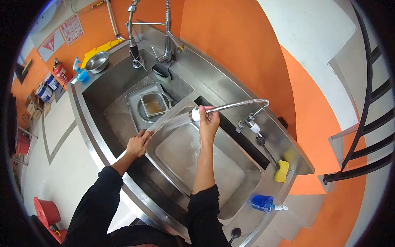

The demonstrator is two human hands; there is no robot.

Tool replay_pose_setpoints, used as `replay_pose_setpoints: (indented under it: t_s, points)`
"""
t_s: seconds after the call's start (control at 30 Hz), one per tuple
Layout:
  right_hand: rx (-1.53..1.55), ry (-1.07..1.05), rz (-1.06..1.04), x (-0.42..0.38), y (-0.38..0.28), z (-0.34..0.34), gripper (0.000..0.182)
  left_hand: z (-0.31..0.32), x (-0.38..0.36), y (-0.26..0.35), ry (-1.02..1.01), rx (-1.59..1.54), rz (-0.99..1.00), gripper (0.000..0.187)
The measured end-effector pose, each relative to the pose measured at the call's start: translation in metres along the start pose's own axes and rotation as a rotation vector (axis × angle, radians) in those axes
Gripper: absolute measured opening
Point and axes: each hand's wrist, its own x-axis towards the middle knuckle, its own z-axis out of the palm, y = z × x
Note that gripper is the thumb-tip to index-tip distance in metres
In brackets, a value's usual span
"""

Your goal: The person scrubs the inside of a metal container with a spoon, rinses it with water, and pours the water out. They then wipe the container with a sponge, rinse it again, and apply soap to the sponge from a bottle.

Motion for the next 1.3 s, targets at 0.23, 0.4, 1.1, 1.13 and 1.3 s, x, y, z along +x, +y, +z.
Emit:
replay_pose_setpoints:
  t_s: [0.23,0.4,1.1,1.13,1.3]
  points:
    - [0.026,-0.002,0.088,-0.019,-0.020,0.005,0.021,-0.005,0.000,0.004,-0.038,0.064,0.009,0.040]
    - [-0.011,-0.011,0.020,-0.009,-0.011,0.007,0.022,-0.005,-0.002,0.006,-0.025,0.032,0.027,0.043]
    - [-0.378,0.031,-0.130,0.008,0.025,-0.023,0.021,-0.016,0.003,0.006,-0.127,0.012,0.039,0.074]
    - [-0.413,0.017,-0.127,0.005,0.022,-0.026,0.021,-0.016,0.004,0.006,-0.130,0.014,0.042,0.074]
    - [-0.470,0.036,-0.121,0.012,0.025,-0.027,0.022,-0.010,0.002,0.005,-0.120,0.001,0.038,0.071]
